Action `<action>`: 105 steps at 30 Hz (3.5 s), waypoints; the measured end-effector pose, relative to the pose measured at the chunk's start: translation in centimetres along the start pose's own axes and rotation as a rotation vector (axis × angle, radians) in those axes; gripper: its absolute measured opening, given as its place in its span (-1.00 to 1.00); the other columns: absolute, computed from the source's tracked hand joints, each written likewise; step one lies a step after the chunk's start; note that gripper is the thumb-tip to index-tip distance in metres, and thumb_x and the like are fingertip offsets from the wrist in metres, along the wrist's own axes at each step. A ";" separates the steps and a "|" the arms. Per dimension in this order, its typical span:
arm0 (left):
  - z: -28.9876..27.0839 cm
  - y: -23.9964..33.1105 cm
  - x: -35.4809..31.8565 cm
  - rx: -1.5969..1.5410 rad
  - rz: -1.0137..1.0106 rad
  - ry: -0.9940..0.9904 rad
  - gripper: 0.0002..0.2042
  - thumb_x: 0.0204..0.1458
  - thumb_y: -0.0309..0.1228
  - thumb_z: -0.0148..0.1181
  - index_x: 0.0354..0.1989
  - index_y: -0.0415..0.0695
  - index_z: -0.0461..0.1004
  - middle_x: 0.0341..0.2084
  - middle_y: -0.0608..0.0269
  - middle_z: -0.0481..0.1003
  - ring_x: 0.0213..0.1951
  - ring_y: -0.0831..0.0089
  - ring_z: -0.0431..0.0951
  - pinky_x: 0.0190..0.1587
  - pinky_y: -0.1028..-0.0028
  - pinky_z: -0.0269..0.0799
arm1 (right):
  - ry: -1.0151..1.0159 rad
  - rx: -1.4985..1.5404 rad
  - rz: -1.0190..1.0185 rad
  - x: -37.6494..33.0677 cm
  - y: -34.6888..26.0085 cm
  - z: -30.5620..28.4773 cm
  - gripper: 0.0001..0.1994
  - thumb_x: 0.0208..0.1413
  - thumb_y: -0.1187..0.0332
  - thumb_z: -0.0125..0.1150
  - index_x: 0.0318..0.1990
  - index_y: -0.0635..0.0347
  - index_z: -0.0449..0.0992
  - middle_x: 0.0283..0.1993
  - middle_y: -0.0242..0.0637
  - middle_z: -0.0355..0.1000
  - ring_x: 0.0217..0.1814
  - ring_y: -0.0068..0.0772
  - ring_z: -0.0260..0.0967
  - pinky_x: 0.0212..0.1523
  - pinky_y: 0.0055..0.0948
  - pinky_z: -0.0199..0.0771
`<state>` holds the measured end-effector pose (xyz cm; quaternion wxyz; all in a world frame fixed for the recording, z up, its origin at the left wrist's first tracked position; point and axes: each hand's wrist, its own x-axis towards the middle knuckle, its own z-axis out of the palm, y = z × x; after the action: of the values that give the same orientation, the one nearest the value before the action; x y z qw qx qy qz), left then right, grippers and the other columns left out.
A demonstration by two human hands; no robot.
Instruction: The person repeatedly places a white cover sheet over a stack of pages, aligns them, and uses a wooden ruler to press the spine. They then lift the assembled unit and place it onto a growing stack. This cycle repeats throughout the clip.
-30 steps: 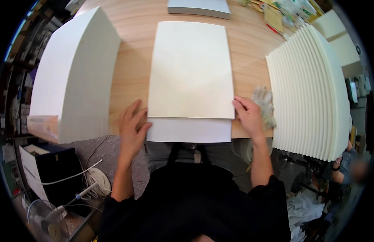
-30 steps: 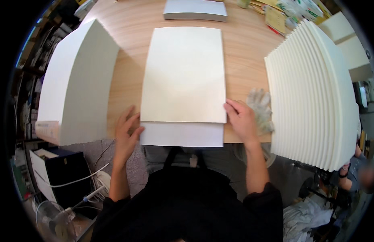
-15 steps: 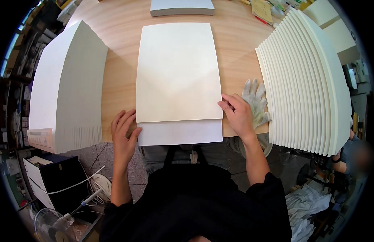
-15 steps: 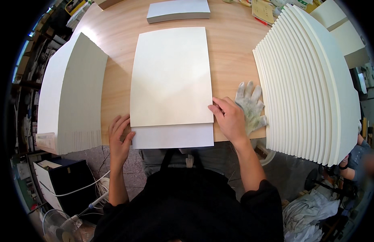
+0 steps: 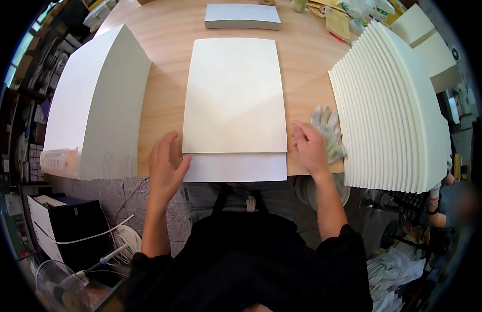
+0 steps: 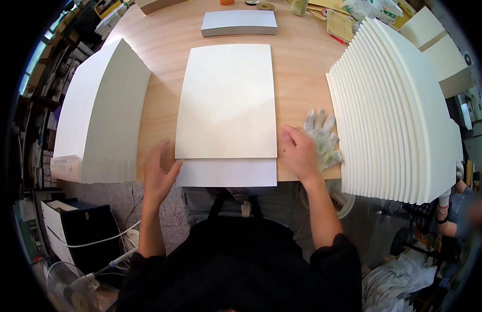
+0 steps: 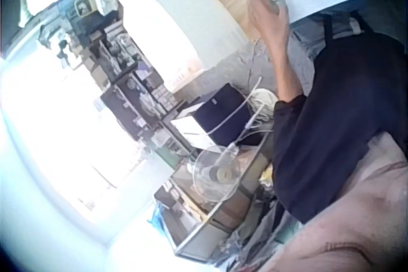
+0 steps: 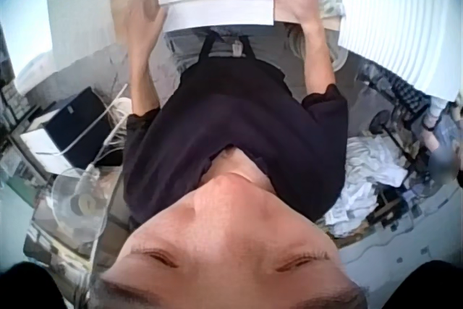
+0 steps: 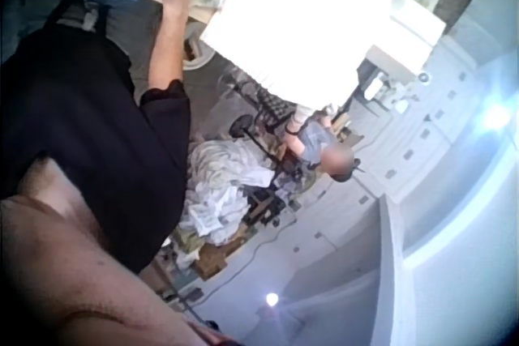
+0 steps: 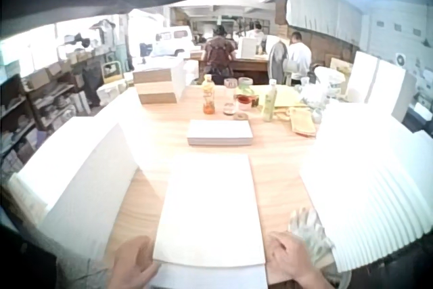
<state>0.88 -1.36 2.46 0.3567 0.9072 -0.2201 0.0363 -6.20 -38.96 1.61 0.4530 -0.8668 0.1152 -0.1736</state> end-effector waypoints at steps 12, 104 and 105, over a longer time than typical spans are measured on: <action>1.4 7.0 4.5 0.220 0.482 -0.461 -0.11 -0.18 -0.24 0.61 0.41 -0.13 0.32 0.39 0.02 0.34 0.38 0.01 0.35 0.40 0.09 0.28 | -0.120 -0.274 -0.123 -4.5 1.2 -5.4 -0.60 0.30 0.26 0.30 0.19 0.31 0.53 0.27 -0.02 0.47 0.33 0.12 0.35 0.35 -0.03 0.31; -19.6 13.0 13.5 0.833 0.846 0.316 -0.94 0.10 -0.36 0.34 -0.27 0.15 0.66 -0.01 0.52 0.65 0.36 0.38 0.42 0.62 0.01 -0.05 | -0.380 1.560 0.550 11.0 -9.3 9.2 -0.60 0.47 0.33 0.07 0.35 0.31 0.33 0.14 -0.07 0.55 0.07 -0.25 0.60 0.05 -0.31 0.68; -21.7 11.3 11.2 0.772 0.816 0.370 -0.91 0.08 -0.34 0.38 -0.26 0.19 0.66 0.05 0.50 0.65 0.39 0.37 0.40 0.63 0.00 -0.07 | -0.346 1.478 0.495 10.5 -13.5 10.4 -0.59 0.46 0.36 0.08 0.36 0.31 0.32 0.16 -0.07 0.54 0.14 -0.22 0.57 0.18 -0.28 0.65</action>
<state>8.16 1.54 28.23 -0.0097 0.7921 -0.4561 0.4056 8.22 -27.36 9.26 0.9473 -0.3060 0.0873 0.0375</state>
